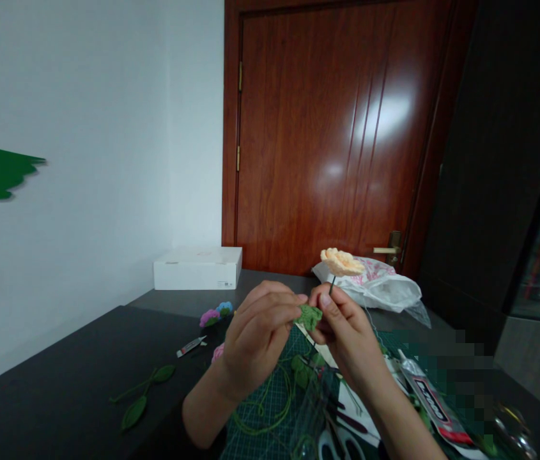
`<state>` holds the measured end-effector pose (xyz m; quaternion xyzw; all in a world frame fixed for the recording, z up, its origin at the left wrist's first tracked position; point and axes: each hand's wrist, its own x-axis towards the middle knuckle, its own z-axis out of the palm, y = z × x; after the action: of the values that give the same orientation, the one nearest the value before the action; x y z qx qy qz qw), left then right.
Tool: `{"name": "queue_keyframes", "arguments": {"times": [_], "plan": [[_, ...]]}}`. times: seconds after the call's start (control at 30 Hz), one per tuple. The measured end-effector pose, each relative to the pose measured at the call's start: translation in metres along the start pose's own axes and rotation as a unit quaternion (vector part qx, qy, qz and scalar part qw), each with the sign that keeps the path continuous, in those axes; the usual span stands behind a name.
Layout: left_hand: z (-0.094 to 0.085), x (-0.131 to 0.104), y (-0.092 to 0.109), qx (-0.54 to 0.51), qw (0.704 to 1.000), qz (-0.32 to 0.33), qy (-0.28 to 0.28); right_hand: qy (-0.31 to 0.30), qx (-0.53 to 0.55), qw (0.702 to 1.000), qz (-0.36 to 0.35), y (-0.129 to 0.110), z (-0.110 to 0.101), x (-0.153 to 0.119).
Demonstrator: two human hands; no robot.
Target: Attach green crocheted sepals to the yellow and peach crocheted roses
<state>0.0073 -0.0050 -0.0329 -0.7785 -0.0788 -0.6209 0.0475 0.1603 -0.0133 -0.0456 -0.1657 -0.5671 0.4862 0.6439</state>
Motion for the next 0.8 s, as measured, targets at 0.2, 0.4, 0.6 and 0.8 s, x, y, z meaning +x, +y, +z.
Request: {"name": "queue_keyframes", "arguments": {"times": [0.2, 0.4, 0.6, 0.8], "plan": [[0.008, 0.01, -0.006, -0.119, 0.926, -0.358, 0.007, 0.072, 0.013, 0.996, -0.046, -0.008, -0.003, 0.003], [0.015, 0.005, -0.014, -0.231, 0.84, -0.49, -0.021, 0.108, -0.085, 0.99, -0.029, -0.002, -0.009, 0.003], [0.013, 0.004, -0.013, -0.35, 0.787, -0.507, -0.035, 0.091, -0.128, 0.988, 0.01, 0.017, -0.008, 0.005], [0.007, 0.007, -0.011, -0.461, 0.715, -0.521, -0.066, 0.059, -0.001, 0.996, 0.068, 0.012, -0.005, 0.005]]}}
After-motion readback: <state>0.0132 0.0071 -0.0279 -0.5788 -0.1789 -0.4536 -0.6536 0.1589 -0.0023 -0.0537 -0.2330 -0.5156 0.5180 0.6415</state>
